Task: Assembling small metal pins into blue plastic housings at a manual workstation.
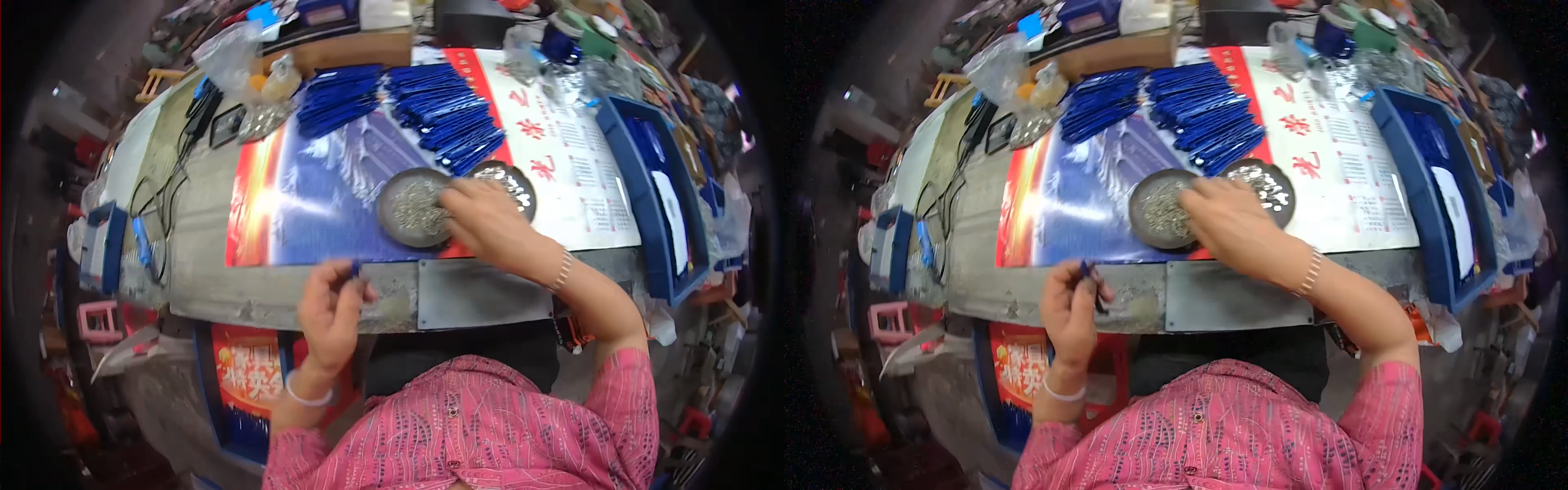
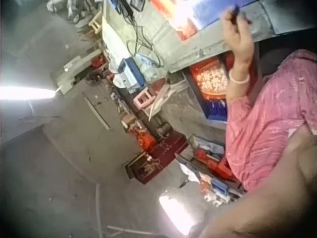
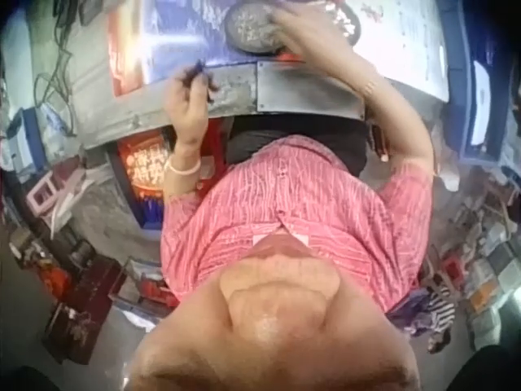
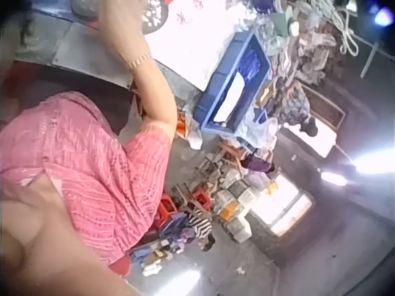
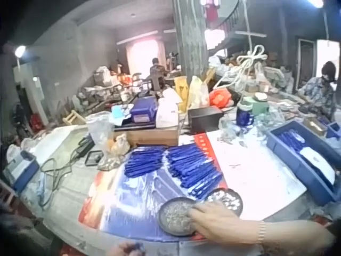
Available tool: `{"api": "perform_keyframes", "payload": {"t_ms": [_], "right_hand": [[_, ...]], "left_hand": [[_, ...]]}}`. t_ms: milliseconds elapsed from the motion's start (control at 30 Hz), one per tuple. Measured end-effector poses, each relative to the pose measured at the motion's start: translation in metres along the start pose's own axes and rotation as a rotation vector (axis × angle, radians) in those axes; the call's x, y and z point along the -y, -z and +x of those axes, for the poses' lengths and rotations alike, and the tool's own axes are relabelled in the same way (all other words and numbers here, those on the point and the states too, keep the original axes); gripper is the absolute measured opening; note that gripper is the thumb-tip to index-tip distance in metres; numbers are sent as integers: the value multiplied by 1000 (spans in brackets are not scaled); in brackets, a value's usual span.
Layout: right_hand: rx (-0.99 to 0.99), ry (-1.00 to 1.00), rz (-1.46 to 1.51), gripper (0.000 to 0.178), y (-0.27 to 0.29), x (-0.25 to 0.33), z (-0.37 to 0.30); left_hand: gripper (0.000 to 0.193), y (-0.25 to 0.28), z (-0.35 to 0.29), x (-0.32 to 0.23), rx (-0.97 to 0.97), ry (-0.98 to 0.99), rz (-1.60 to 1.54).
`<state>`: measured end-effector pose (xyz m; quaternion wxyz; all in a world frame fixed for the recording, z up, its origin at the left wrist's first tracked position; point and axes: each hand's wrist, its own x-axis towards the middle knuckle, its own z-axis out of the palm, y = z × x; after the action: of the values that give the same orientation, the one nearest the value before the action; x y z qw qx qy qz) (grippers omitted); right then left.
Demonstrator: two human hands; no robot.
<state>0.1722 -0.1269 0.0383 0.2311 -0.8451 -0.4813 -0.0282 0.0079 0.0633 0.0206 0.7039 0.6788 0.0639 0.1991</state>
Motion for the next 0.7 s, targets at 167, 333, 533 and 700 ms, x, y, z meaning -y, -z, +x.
{"api": "perform_keyframes", "payload": {"t_ms": [167,333,533,700], "right_hand": [[104,53,-260,11,-32,-11,27],[139,83,-312,13,-42,-8,35],[43,-2,-180,11,-39,-17,32],[-68,-26,52,14,-35,-24,31]], "left_hand": [[12,-22,-45,11,-16,63,-49],[11,-23,-59,17,14,72,-78],[11,-26,-63,25,52,151,-99],[12,-36,-65,23,15,168,-98]]}}
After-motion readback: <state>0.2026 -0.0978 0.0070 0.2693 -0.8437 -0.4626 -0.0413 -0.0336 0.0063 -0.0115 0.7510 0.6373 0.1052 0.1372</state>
